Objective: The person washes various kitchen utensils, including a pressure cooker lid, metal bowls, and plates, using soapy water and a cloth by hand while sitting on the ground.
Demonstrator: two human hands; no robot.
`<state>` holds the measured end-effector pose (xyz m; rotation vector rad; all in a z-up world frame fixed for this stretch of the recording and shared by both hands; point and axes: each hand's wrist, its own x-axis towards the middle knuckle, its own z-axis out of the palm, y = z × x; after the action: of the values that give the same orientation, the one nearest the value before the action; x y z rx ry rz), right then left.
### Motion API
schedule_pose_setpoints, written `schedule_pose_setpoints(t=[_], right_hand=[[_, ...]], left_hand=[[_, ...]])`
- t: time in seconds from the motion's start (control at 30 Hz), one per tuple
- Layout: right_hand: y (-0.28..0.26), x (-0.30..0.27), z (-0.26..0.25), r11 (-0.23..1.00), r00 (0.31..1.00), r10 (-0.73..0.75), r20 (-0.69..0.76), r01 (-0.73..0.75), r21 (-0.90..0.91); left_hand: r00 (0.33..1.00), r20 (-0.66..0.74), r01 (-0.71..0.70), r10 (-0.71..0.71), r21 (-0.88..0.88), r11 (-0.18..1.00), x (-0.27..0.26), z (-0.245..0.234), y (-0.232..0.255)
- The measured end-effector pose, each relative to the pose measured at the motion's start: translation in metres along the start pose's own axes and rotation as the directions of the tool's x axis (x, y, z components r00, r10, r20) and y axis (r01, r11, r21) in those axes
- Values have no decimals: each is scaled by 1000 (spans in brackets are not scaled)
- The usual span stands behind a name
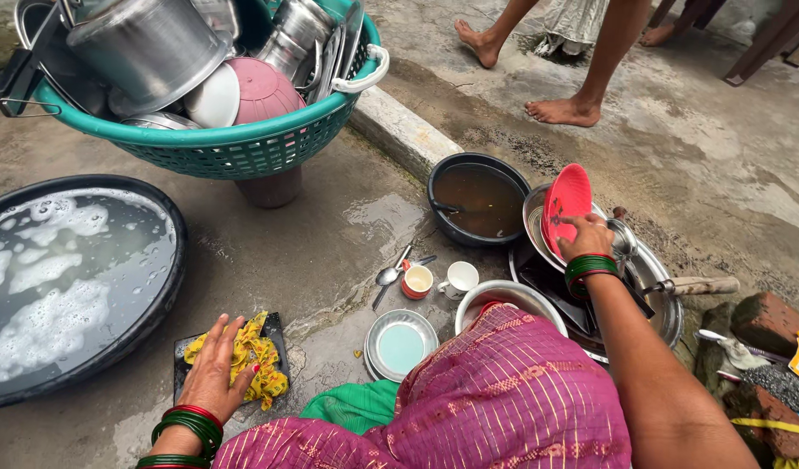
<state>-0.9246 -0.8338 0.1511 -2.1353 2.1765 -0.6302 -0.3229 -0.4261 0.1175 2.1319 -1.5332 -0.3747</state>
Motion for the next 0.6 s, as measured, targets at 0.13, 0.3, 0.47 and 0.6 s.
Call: schedule_pose_setpoints(t=[0.13, 0.3, 0.47, 0.6], right_hand=[[4, 3, -13, 978, 994, 91, -52, -99, -181], [-2, 14, -20, 922, 946, 305, 114, -263, -286], [-12, 15, -10, 917, 907, 339, 249, -260, -303], [-19, 11, -2, 899, 925, 319, 205, -227, -375]], left_hand=[[999, 46, -28, 27, 22, 999, -4, 5, 13], [988, 133, 83, -83, 2, 997, -11, 0, 31], [992, 129, 18, -12, -46, 999, -9, 7, 37], [991, 130, -24, 33, -68, 997, -5, 14, 49]])
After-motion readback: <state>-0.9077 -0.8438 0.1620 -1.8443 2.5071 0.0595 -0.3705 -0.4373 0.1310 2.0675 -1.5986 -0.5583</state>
